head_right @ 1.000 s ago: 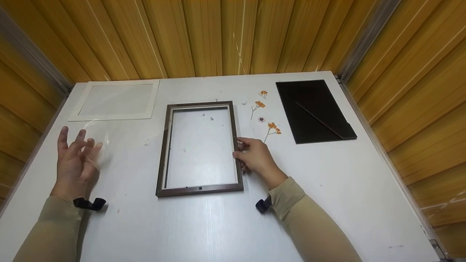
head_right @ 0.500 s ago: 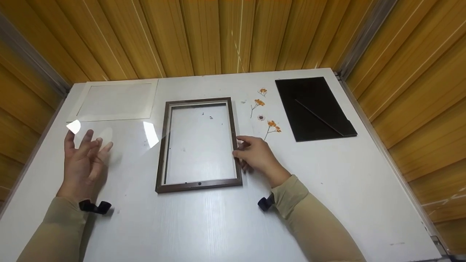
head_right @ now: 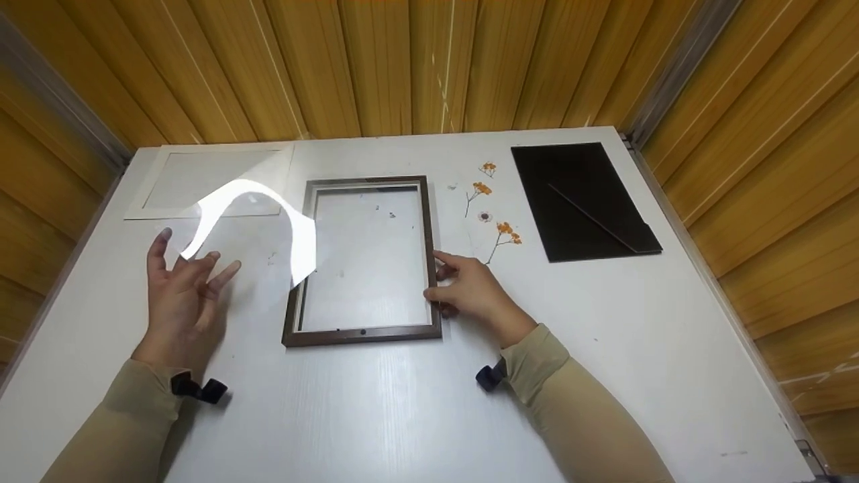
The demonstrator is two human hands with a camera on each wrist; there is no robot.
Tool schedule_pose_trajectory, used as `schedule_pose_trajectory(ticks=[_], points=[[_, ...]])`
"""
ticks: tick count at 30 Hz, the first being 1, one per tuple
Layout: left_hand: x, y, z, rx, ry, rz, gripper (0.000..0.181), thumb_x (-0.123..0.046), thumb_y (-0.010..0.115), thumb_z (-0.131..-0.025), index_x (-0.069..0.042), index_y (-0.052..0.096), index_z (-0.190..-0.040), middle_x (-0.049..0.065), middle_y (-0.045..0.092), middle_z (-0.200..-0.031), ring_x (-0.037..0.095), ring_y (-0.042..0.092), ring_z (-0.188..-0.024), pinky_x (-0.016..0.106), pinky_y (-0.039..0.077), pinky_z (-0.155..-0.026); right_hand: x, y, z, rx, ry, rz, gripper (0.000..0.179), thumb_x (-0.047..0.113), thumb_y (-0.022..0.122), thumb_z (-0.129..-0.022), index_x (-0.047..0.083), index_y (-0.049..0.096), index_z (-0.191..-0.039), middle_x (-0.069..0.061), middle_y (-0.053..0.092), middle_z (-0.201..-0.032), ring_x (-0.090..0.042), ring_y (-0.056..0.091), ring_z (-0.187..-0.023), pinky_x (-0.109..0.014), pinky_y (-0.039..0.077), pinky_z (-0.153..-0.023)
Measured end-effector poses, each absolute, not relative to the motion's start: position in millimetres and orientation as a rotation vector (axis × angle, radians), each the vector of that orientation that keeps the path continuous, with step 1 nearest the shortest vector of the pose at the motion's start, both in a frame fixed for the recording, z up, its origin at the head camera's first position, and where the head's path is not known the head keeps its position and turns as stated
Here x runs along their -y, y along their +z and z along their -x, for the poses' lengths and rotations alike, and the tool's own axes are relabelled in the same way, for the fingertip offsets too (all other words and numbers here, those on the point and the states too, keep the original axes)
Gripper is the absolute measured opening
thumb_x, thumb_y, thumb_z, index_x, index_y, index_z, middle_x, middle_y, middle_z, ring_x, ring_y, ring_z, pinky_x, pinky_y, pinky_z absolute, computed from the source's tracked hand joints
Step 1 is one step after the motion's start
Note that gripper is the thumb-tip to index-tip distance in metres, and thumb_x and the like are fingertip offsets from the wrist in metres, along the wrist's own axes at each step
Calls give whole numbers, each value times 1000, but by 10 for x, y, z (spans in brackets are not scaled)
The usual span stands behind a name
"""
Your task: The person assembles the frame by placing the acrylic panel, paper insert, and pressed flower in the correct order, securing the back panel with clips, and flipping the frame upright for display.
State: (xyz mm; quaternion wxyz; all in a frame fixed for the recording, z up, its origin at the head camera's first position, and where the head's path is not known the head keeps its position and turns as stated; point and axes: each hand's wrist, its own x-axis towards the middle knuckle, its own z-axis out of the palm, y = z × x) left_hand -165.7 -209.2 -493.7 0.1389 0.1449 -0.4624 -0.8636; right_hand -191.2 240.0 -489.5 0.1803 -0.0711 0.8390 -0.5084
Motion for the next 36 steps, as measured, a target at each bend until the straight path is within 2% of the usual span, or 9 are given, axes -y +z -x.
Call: schedule_pose_trajectory(ticks=[4,7,13,17,21,29,31,33,36], points=[[1907,-4928,1637,1406,-2497,-426,83,13,56,-108,-37,29,-170,7,49,-151,30,68,-129,37,73,-93,-2411,-4899,1900,-2440,-1404,217,82,9,87,-96,0,49,-168,-26,69,-134,-9,71,-83,-22,63,-71],[1781,-4940,1617,1402,-2518,-425,85,13,57,-107,-35,28,-172,7,49,-149,32,67,-129,40,73,-94,-2402,-4915,1903,-2495,-1377,204,79,12,88,-96,0,54,-166,-23,70,-133,-8,69,-90,-18,58,-73],[1583,-5005,1603,1436,-2515,-408,87,13,58,-106,-31,26,-174,13,50,-151,26,71,-118,31,73,-84,-2396,-4952,1893,-2519,-1378,216,77,12,89,-95,-2,56,-163,-24,71,-131,-8,68,-91,-17,56,-71],[1504,-5059,1598,1442,-2518,-417,85,12,60,-106,-33,29,-171,12,51,-150,20,70,-110,21,64,-73,-2400,-4975,1887,-2515,-1377,233,78,11,89,-95,-3,55,-163,-25,71,-131,-8,68,-90,-17,56,-70],[1486,-5078,1579,1459,-2491,-447,82,8,63,-106,-38,33,-167,8,53,-149,17,68,-106,18,53,-65,-2389,-4974,1896,-2499,-1388,239,78,10,89,-95,-3,54,-164,-25,70,-131,-7,68,-88,-17,57,-70],[1495,-5055,1569,1511,-2436,-440,82,5,64,-107,-36,30,-169,7,52,-148,15,63,-105,19,47,-72,-2362,-4943,1901,-2485,-1402,238,80,13,89,-96,-1,53,-165,-24,69,-132,-7,68,-84,-20,60,-68],[1491,-5053,1566,1493,-2435,-462,82,5,63,-106,-35,30,-169,7,52,-148,16,63,-106,19,52,-75,-2362,-4944,1900,-2489,-1399,240,80,12,89,-95,-1,53,-165,-24,69,-132,-8,68,-85,-19,60,-69],[1485,-5051,1566,1466,-2444,-471,82,7,63,-106,-35,30,-170,7,52,-147,16,63,-107,22,64,-83,-2364,-4944,1898,-2488,-1398,246,79,11,89,-96,-2,53,-165,-25,69,-132,-8,69,-86,-19,61,-69],[1475,-5048,1571,1438,-2468,-456,84,8,61,-106,-33,27,-172,8,49,-147,15,63,-107,39,73,-97,-2371,-4933,1894,-2479,-1413,242,79,9,88,-96,-1,53,-165,-25,69,-132,-7,69,-85,-19,62,-68]])
